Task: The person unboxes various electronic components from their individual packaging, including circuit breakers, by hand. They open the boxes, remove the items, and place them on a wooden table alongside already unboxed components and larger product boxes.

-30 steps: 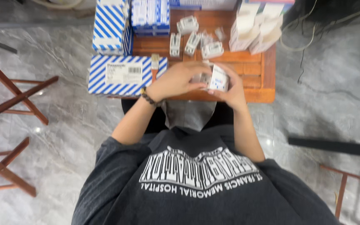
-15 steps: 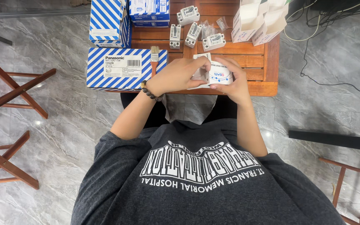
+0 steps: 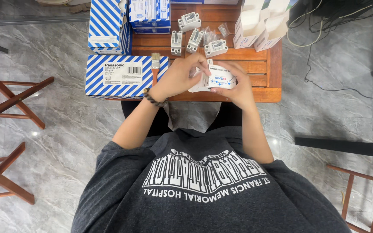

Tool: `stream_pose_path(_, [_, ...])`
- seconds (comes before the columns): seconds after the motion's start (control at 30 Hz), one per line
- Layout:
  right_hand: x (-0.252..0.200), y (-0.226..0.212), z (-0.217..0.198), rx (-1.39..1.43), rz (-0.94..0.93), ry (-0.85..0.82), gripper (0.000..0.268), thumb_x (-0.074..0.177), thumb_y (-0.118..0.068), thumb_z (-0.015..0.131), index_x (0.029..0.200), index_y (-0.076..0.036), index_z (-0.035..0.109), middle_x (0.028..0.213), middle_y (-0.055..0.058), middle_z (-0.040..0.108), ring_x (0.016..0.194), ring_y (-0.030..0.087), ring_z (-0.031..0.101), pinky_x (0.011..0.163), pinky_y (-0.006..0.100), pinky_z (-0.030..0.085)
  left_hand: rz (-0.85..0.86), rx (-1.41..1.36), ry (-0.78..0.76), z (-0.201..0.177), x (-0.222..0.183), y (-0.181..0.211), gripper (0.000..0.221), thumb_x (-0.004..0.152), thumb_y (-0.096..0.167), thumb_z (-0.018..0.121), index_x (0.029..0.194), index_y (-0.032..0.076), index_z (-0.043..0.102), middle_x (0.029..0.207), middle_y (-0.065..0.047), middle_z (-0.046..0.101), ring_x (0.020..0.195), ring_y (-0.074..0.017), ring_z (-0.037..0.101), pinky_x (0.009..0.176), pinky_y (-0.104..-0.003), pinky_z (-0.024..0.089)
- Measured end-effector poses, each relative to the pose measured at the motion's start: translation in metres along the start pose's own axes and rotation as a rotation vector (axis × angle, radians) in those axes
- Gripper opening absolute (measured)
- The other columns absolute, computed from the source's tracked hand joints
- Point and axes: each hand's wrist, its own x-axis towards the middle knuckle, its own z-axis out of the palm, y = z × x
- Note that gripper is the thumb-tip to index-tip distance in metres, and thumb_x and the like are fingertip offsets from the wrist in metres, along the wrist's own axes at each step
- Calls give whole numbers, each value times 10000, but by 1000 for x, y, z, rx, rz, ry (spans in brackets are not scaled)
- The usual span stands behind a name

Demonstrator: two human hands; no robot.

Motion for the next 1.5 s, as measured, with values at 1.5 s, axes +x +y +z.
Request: stream_pose_path(1.5, [-3,7,-21,-104,93,-14,876,536,-336,1029,1330,-121,727,1294,143,684,1232,324,612,1081,472,444,93,149,-50,26,-18,-22,393,957,258,751,1316,104,710,1266,-135,745,1145,-338,718,892,-402,604])
